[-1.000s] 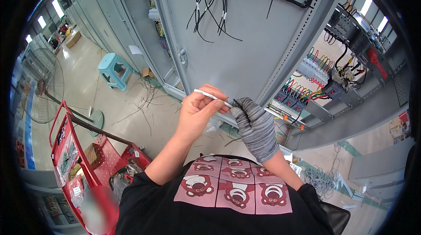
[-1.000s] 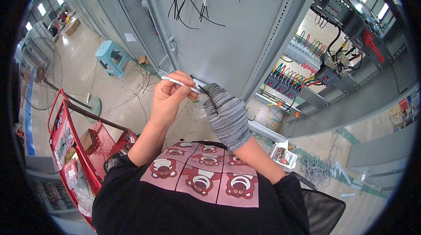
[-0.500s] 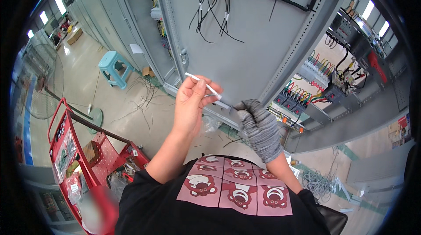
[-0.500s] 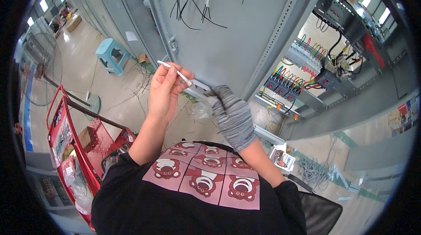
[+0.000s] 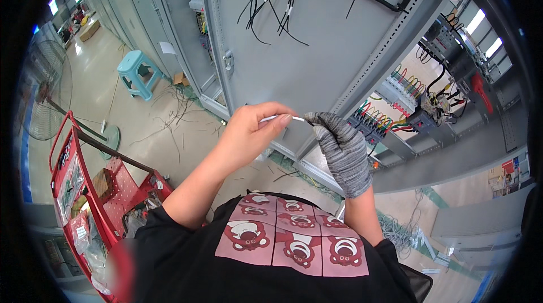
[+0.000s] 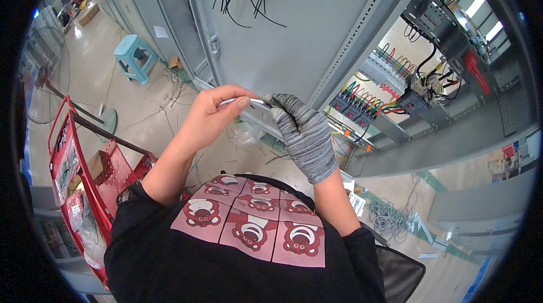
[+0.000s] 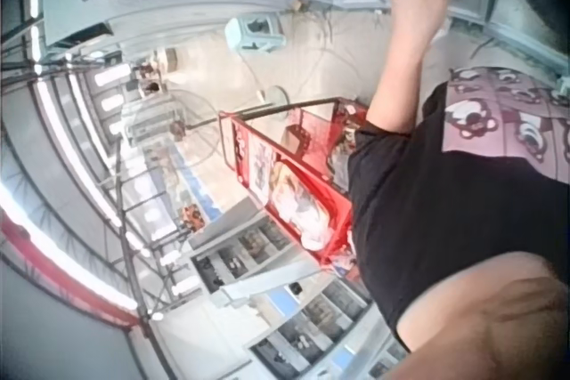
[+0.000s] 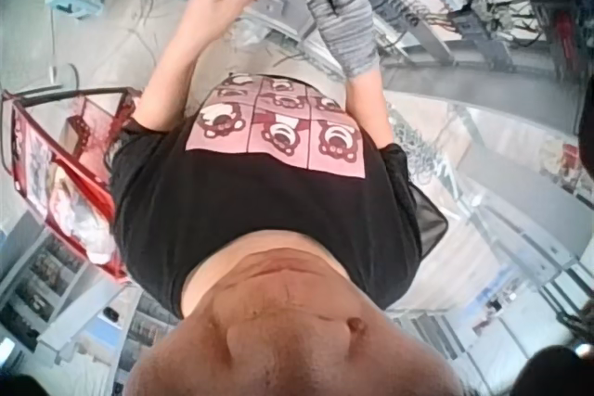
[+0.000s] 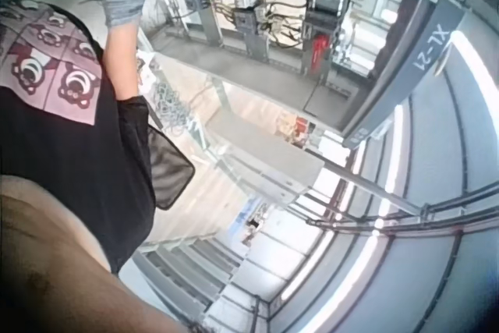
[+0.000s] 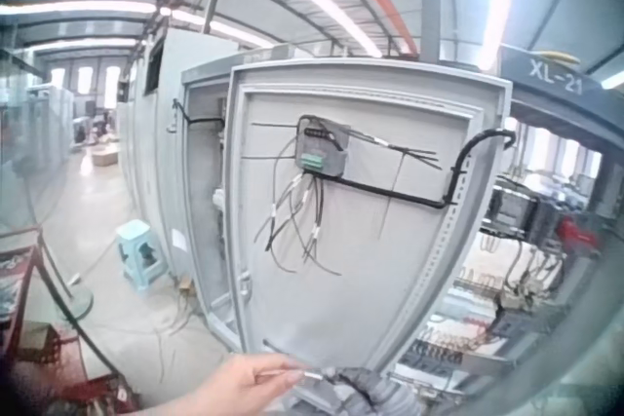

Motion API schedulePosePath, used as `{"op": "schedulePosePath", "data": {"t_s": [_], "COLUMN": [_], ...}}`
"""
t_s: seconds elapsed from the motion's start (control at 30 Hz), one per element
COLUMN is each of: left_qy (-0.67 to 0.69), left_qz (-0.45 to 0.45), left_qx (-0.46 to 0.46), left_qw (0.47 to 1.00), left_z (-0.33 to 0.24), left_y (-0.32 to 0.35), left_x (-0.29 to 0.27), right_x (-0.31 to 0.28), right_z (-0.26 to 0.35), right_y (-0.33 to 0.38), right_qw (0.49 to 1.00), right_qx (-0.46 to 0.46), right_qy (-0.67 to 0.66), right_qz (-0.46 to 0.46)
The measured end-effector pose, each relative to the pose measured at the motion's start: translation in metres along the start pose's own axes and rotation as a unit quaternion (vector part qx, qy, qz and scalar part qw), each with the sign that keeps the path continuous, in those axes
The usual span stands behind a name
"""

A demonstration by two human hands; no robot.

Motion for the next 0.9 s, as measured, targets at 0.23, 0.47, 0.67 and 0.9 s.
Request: {"op": "schedulePosePath", "data": {"t_s": [0.23, 0.47, 0.67, 0.9], "left_qy": [0.044, 0.029, 0.023, 0.086], "left_qz": [0.017, 0.032, 0.051, 0.112], "left_qx": [-0.002, -0.015, -0.037, 0.074], "left_qw": [0.999, 0.999, 0.998, 0.987], "left_z": [0.006, 0.007, 0.006, 0.006], "left_y": [-0.003, -0.004, -0.006, -0.003], "left_x": [0.001, 0.002, 0.004, 0.024], "right_x": [0.004, 0.007, 0.007, 0.003], "right_z": [-0.002, -0.006, -0.006, 0.003], "right_y": [0.000, 0.000, -0.002, -0.009], "right_qw": [1.000, 0.999, 0.999, 1.000], "right_qx": [-0.008, 0.001, -0.015, -0.021], "right_qy": [0.008, 0.029, 0.034, -0.007], "right_qz": [0.011, 0.028, 0.026, -0.022]}}
Point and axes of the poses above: each hand's wrist, its own y-axis away from the middle knuckle, its own x-axis out of the palm, z = x × y, the point moved 10 cm from there along -y, towards the middle knuckle, and after that the axes turned 4 degrees about -z, right-handed, at the moved point
